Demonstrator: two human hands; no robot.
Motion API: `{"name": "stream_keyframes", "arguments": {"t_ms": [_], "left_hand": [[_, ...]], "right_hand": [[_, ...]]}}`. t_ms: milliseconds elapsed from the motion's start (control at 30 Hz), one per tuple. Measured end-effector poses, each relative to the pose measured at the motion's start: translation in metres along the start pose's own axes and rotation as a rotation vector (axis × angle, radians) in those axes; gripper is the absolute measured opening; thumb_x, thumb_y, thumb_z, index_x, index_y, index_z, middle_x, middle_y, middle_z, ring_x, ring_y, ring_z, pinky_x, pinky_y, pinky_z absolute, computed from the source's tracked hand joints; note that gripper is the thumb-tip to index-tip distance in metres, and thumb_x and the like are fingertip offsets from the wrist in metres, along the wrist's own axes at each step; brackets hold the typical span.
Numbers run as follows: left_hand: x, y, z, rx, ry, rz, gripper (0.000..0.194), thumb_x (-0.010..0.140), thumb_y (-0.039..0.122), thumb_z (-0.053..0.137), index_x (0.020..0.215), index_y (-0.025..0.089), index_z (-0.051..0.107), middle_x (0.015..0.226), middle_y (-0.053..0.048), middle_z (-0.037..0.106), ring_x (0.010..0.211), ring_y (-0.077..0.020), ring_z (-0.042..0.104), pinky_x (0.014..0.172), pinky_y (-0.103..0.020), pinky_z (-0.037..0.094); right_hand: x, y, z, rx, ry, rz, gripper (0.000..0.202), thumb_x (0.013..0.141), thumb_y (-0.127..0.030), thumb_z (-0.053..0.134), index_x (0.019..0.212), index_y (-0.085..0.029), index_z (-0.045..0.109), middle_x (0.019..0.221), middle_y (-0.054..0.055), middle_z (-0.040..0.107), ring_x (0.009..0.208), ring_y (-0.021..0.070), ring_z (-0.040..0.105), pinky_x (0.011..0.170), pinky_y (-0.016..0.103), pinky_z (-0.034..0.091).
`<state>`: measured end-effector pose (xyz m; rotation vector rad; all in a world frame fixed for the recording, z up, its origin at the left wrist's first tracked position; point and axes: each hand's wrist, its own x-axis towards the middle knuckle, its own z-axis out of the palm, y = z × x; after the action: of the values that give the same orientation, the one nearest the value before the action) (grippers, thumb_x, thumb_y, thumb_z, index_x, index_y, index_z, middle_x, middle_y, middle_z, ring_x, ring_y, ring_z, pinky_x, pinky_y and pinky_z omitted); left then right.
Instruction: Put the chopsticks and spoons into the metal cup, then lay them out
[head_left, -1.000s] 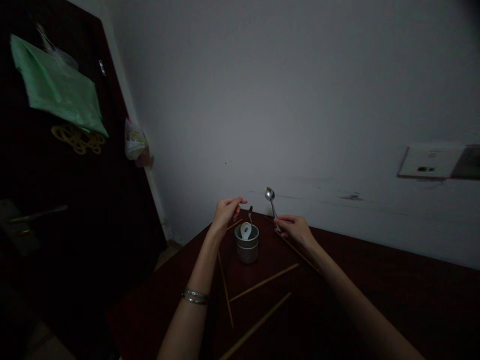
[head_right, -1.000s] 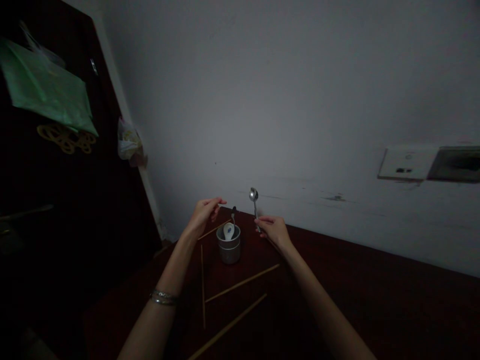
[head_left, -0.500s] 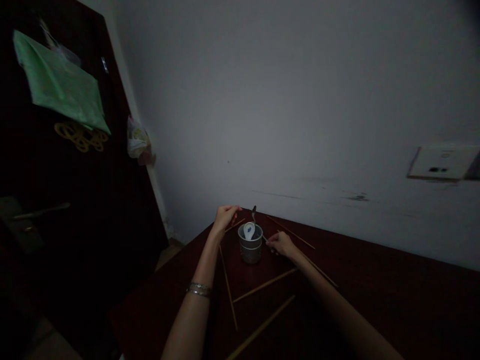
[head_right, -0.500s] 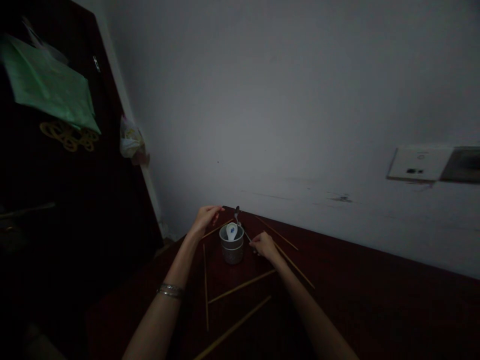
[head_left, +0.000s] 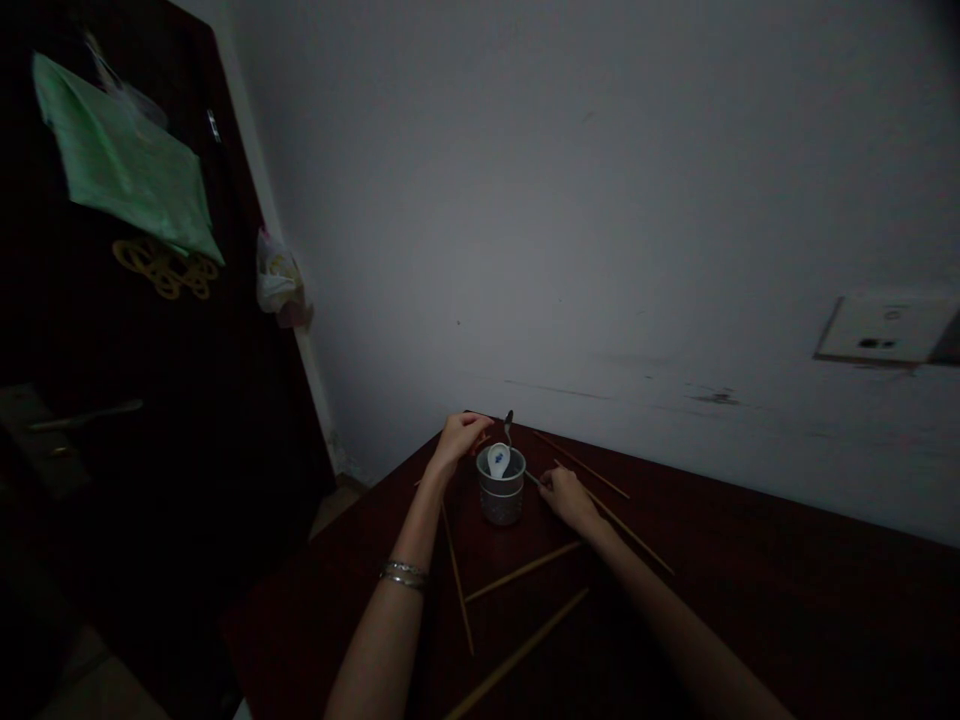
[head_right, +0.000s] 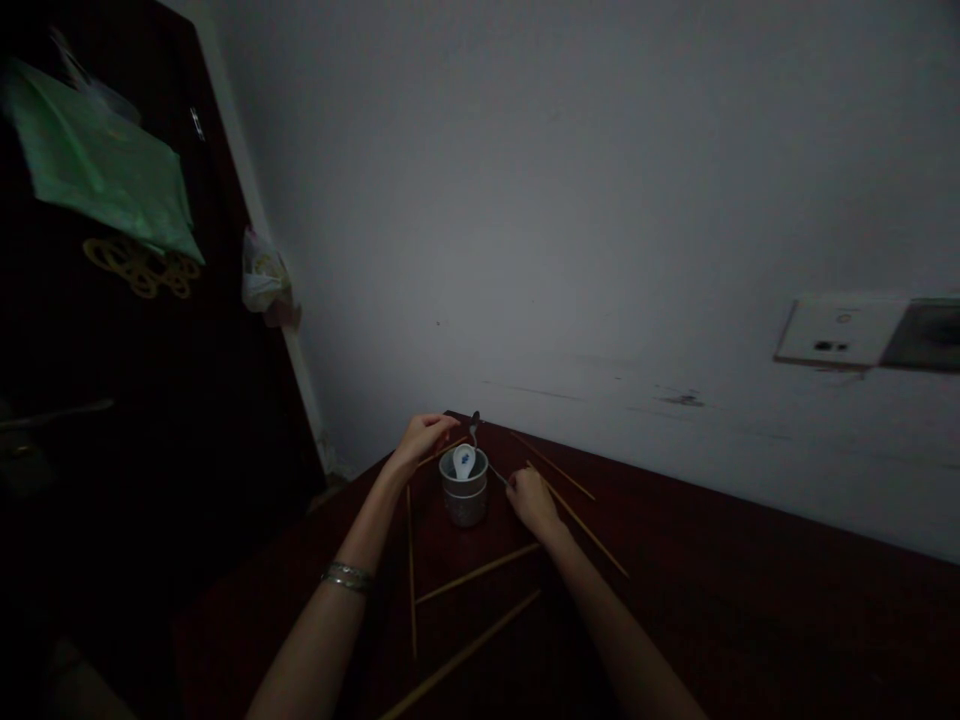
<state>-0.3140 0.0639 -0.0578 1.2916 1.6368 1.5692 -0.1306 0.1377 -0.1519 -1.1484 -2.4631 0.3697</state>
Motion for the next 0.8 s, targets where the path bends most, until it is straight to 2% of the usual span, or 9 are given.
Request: {"name": "stream_keyframes", "arguments": {"t_ms": [133, 233, 367, 500, 667, 800], "left_hand": [[0.001, -0.002, -0.001, -0.009, -0.021, -0.001, 0.020, 0.066, 0.029, 0.057, 0.068, 0.011, 0.063, 0.044, 0.005, 0.046, 0.034, -0.0043, 0.036, 0.036, -0.018, 0.025], [0.000, -0.002, -0.001, -0.019, -0.030, 0.000, 0.019, 0.066, 0.029, 0.057, 0.068, 0.011, 0.062, 0.044, 0.005, 0.046, 0.033, -0.0045, 0.036, 0.035, -0.018, 0.024], [-0.001, -0.001, -0.001, -0.036, -0.049, -0.024, 0.020, 0.067, 0.030, 0.056, 0.071, 0.011, 0.064, 0.044, 0.005, 0.046, 0.032, -0.0045, 0.035, 0.034, -0.019, 0.024], [-0.001, 0.000, -0.002, -0.023, -0.044, -0.031, 0.020, 0.068, 0.029, 0.056, 0.072, 0.012, 0.064, 0.044, 0.006, 0.045, 0.032, -0.0038, 0.035, 0.035, -0.018, 0.024], [-0.002, 0.000, -0.001, -0.022, -0.047, -0.014, 0.021, 0.066, 0.031, 0.057, 0.067, 0.011, 0.063, 0.043, 0.005, 0.045, 0.032, -0.0040, 0.035, 0.035, -0.018, 0.024], [-0.005, 0.001, 0.000, -0.047, -0.061, -0.031, 0.021, 0.065, 0.030, 0.058, 0.071, 0.012, 0.064, 0.045, 0.005, 0.046, 0.033, -0.0039, 0.035, 0.035, -0.018, 0.024]], "right_hand": [[-0.005, -0.004, 0.000, -0.064, 0.029, 0.012, 0.023, 0.080, -0.018, 0.046, 0.080, -0.010, 0.067, 0.090, 0.014, 0.064, 0.090, 0.0180, 0.059, 0.080, 0.023, 0.039], [-0.007, -0.008, 0.000, -0.126, 0.024, 0.031, 0.024, 0.081, -0.018, 0.044, 0.081, -0.008, 0.066, 0.094, 0.016, 0.062, 0.092, 0.0196, 0.058, 0.085, 0.026, 0.037], [-0.011, -0.016, 0.001, -0.211, -0.001, 0.067, 0.028, 0.083, -0.016, 0.041, 0.087, -0.006, 0.066, 0.101, 0.020, 0.058, 0.098, 0.0226, 0.055, 0.084, 0.029, 0.039], [-0.015, -0.021, 0.000, -0.273, 0.004, 0.057, 0.028, 0.083, -0.015, 0.040, 0.090, -0.008, 0.066, 0.104, 0.019, 0.056, 0.099, 0.0245, 0.053, 0.080, 0.030, 0.041], [-0.016, -0.024, -0.001, -0.309, -0.012, 0.031, 0.030, 0.082, -0.013, 0.038, 0.090, -0.008, 0.066, 0.105, 0.019, 0.054, 0.097, 0.0254, 0.053, 0.074, 0.030, 0.044], [-0.017, -0.024, -0.001, -0.305, -0.015, 0.048, 0.030, 0.082, -0.014, 0.038, 0.090, -0.008, 0.066, 0.105, 0.019, 0.054, 0.097, 0.0258, 0.053, 0.073, 0.030, 0.044]]}}
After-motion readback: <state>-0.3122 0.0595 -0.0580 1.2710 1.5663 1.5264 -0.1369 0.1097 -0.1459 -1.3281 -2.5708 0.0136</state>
